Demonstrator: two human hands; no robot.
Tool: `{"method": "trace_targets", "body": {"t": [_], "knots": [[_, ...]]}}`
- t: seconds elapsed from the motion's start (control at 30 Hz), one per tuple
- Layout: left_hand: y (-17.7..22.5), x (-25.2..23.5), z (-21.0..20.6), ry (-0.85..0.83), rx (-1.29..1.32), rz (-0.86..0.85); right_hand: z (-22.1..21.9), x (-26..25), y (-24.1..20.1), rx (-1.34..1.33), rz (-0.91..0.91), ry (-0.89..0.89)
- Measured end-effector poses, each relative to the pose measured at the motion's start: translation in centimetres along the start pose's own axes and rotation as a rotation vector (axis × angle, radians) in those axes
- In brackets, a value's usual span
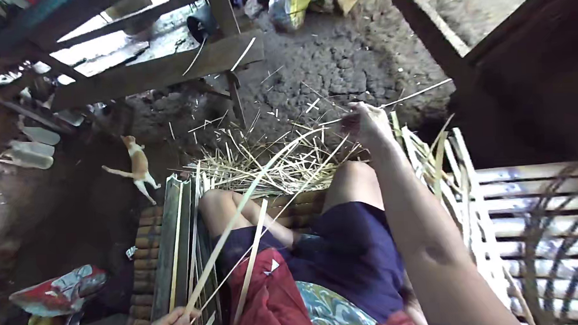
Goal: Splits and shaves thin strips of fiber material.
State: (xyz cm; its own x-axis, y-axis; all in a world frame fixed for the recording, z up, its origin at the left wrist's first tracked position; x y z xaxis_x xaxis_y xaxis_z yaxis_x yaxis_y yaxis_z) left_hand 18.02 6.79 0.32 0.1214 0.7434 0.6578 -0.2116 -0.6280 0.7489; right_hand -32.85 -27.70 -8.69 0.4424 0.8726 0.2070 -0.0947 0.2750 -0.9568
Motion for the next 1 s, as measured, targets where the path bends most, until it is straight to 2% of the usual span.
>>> {"method": "trace_targets", "body": {"t": [0.07,0.13,0.17,0.23,0.27,0.3,0.37,0.47,0.57,0.73,0.87,1.0], "knots": [[1.5,-1.4,-0.9,0.044,0.085,-0.040,-0.3,1.9,-1.4,0.436,0.230,-0.046],[4.0,-4.2,-3.0,0.059,0.149,-0.105,-3.6,7.7,-3.3,0.633,0.503,-0.226],[5.3,-5.9,-4.3,0.036,0.182,-0.134,-5.9,12.0,-3.7,0.602,0.614,-0.385],[7.7,-9.3,-7.0,-0.046,0.222,-0.163,-10.8,20.3,-3.2,0.417,0.721,-0.804],[8.7,-10.7,-8.1,-0.084,0.243,-0.170,-12.6,23.8,-2.8,0.356,0.807,-0.970],[9.4,-11.8,-8.8,-0.112,0.266,-0.167,-13.9,26.3,-2.6,0.325,0.911,-1.064],[9.8,-13.1,-9.2,-0.141,0.295,-0.156,-14.9,27.9,-2.7,0.322,1.120,-1.002],[9.2,-13.0,-8.1,-0.131,0.305,-0.164,-15.0,26.6,-3.2,0.453,1.351,-0.882],[8.6,-11.9,-7.0,-0.113,0.345,-0.167,-15.3,25.3,-3.9,0.526,1.505,-0.841],[8.0,-9.8,-5.1,-0.059,0.390,-0.171,-15.3,20.2,-4.4,0.632,1.504,-0.763],[7.6,-9.4,-5.0,-0.075,0.411,-0.172,-15.6,18.9,-5.2,0.670,1.532,-0.713],[7.0,-7.4,-2.8,-0.009,0.519,-0.159,-12.9,11.5,-4.7,0.878,1.159,-0.583]]}}
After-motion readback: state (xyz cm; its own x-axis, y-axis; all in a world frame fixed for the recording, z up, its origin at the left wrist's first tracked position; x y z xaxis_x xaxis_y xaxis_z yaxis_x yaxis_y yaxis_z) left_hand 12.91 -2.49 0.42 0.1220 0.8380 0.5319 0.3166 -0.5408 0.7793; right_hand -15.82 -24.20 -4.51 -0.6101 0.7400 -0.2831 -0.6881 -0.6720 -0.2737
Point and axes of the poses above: each hand's wrist, its own x-axis away from the middle knuckle, its own z-axis out of the back of the hand, y = z × x, the point moved 7 cm from there along -x, towards the middle knuckle, and after that the axes turned 5 degrees about z, right-handed, at the moved point
